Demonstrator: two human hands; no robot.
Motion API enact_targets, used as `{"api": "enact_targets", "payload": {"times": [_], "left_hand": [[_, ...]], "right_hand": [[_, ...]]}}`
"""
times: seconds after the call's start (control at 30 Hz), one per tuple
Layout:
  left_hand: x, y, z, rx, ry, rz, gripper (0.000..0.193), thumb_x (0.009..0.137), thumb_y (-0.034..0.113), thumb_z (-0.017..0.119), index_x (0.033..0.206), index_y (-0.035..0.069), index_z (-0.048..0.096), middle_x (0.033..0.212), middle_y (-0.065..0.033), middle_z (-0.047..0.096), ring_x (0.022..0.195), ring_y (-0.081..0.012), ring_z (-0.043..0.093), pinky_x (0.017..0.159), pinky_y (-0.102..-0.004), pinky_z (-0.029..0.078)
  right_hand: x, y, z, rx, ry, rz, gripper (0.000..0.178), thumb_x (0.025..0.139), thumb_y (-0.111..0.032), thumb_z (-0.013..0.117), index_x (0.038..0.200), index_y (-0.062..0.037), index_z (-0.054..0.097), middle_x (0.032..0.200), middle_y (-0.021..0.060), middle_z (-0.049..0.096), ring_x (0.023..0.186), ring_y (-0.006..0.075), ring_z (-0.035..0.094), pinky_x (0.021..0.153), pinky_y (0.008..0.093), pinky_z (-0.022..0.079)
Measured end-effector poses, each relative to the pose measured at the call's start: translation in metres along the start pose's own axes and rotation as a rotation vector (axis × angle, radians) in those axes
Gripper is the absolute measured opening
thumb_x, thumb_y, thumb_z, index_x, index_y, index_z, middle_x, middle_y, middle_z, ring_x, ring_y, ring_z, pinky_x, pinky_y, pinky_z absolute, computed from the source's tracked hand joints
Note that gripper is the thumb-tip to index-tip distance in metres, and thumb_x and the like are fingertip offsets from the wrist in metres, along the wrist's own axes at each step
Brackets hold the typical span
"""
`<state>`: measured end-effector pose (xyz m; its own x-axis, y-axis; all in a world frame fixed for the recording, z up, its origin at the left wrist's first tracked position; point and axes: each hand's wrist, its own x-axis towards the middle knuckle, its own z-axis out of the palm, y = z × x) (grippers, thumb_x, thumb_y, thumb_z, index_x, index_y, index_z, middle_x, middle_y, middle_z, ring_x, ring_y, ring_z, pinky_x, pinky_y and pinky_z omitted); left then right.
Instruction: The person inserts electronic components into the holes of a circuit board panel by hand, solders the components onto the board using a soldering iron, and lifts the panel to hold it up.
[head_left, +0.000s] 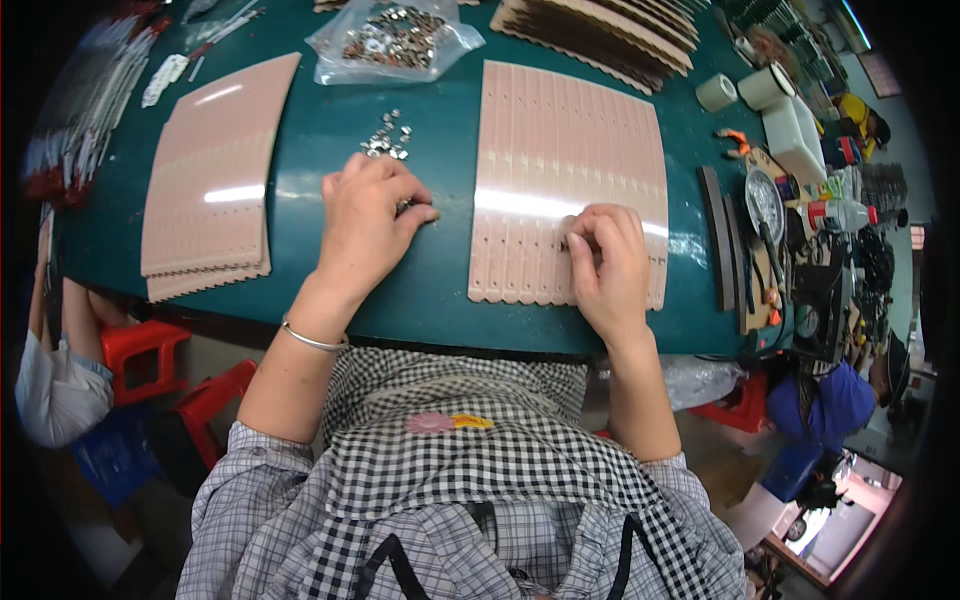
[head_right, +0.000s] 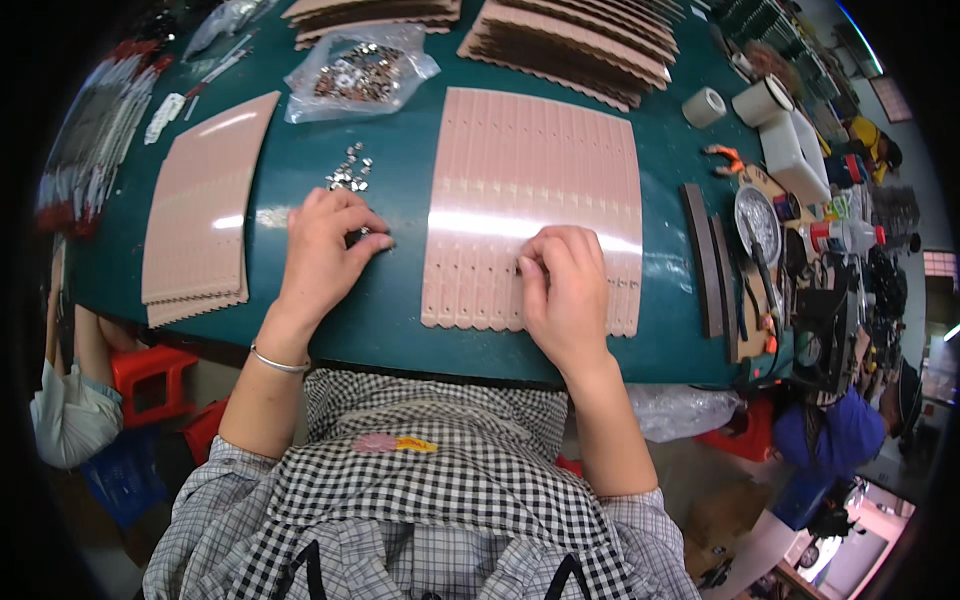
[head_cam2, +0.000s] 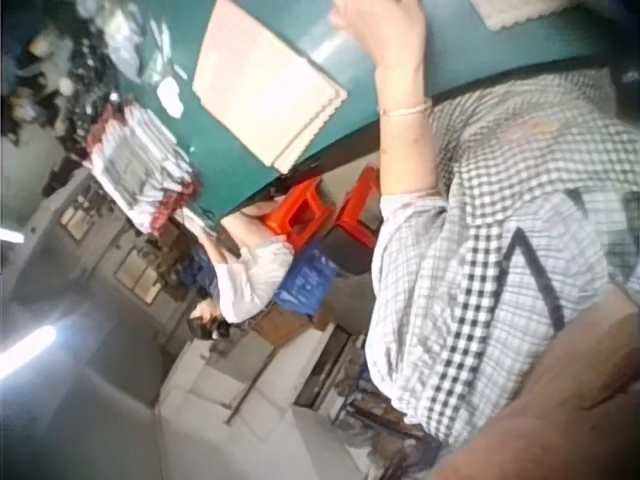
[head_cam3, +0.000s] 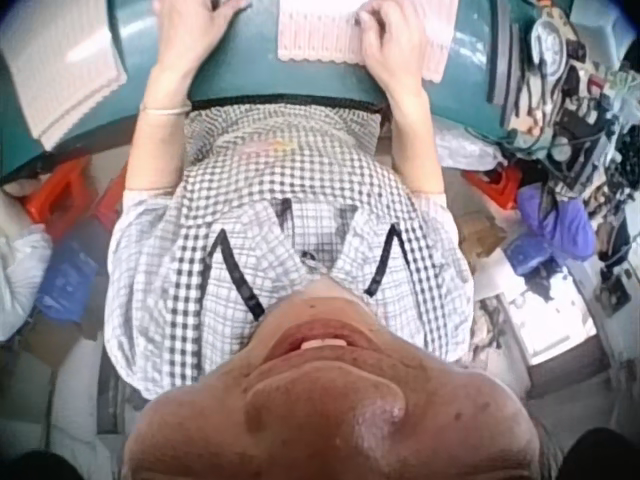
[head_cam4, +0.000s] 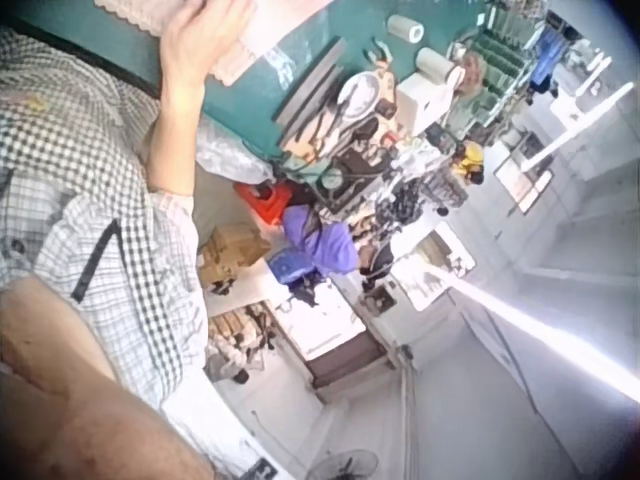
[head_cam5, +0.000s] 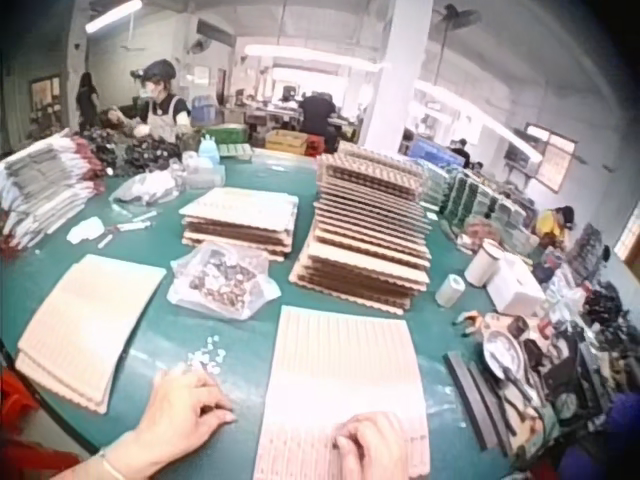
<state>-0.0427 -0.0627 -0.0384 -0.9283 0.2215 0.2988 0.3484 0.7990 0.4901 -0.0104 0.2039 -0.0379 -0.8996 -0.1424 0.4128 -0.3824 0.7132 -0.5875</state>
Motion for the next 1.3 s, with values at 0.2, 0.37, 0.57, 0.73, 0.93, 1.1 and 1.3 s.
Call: {"api": "enact_targets", "payload": {"times": [0.2, 0.37, 0.57, 0.73, 0.93, 1.1, 1.3], "left_hand": [[0.000, 0.003, 0.007, -0.007, 0.011, 0.026, 0.013, 0.072, 0.011, 0.077, 0.079, 0.010, 0.066, 0.085, -0.0004, 0.061, 0.088, -0.0221, 0.054, 0.083, -0.0375, 0.037], [0.000, 0.002, 0.009, -0.037, 0.047, 0.027, 0.015, 0.073, 0.012, 0.077, 0.082, 0.009, 0.066, 0.081, -0.0008, 0.062, 0.086, -0.0225, 0.056, 0.084, -0.0398, 0.037], [0.004, 0.004, 0.004, -0.156, 0.155, 0.001, 0.011, 0.076, 0.007, 0.076, 0.084, 0.005, 0.067, 0.077, -0.0057, 0.064, 0.072, -0.0213, 0.060, 0.075, -0.0321, 0.044], [0.004, 0.001, 0.004, -0.218, 0.174, 0.004, 0.014, 0.077, 0.002, 0.075, 0.091, 0.003, 0.071, 0.080, -0.0071, 0.067, 0.073, -0.0171, 0.062, 0.066, -0.0280, 0.049], [0.004, 0.003, 0.004, -0.222, 0.183, 0.013, 0.013, 0.078, 0.001, 0.074, 0.091, 0.002, 0.071, 0.081, -0.0071, 0.067, 0.072, -0.0159, 0.061, 0.064, -0.0267, 0.048], [0.002, 0.010, 0.003, -0.356, 0.162, -0.067, 0.012, 0.080, 0.002, 0.072, 0.092, 0.002, 0.071, 0.079, -0.0062, 0.067, 0.071, -0.0149, 0.060, 0.065, -0.0268, 0.047], [-0.007, 0.032, -0.001, -0.786, -0.023, -0.228, 0.011, 0.085, 0.004, 0.069, 0.095, 0.001, 0.071, 0.088, -0.0021, 0.069, 0.077, -0.0077, 0.060, 0.070, -0.0227, 0.048]], "right_hand": [[-0.002, -0.001, 0.006, -0.038, -0.014, -0.045, 0.013, 0.073, 0.002, 0.066, 0.080, -0.0029, 0.058, 0.090, 0.0103, 0.059, 0.087, 0.0303, 0.055, 0.077, 0.0392, 0.044], [-0.004, -0.003, 0.010, -0.087, -0.050, -0.075, 0.014, 0.072, 0.001, 0.067, 0.080, -0.0051, 0.058, 0.092, 0.0081, 0.059, 0.091, 0.0284, 0.054, 0.080, 0.0385, 0.041], [-0.004, 0.000, 0.010, -0.121, -0.049, -0.076, 0.014, 0.072, 0.001, 0.067, 0.080, -0.0058, 0.058, 0.092, 0.0075, 0.059, 0.091, 0.0277, 0.054, 0.080, 0.0387, 0.040], [0.000, -0.006, 0.009, -0.144, -0.073, -0.089, 0.014, 0.071, 0.001, 0.067, 0.080, -0.0052, 0.058, 0.092, 0.0077, 0.059, 0.091, 0.0277, 0.054, 0.079, 0.0386, 0.041], [0.003, -0.008, 0.010, -0.215, -0.073, -0.133, 0.013, 0.070, -0.001, 0.067, 0.078, -0.0047, 0.057, 0.090, 0.0078, 0.059, 0.089, 0.0280, 0.055, 0.077, 0.0391, 0.042], [0.000, -0.008, 0.016, -0.211, -0.049, -0.136, 0.013, 0.069, -0.002, 0.066, 0.076, -0.0051, 0.056, 0.087, 0.0079, 0.058, 0.086, 0.0279, 0.055, 0.075, 0.0393, 0.042], [-0.003, -0.013, 0.013, -0.288, -0.044, -0.113, 0.013, 0.069, -0.003, 0.068, 0.076, -0.0057, 0.057, 0.086, 0.0073, 0.058, 0.085, 0.0269, 0.056, 0.075, 0.0387, 0.041]]}}
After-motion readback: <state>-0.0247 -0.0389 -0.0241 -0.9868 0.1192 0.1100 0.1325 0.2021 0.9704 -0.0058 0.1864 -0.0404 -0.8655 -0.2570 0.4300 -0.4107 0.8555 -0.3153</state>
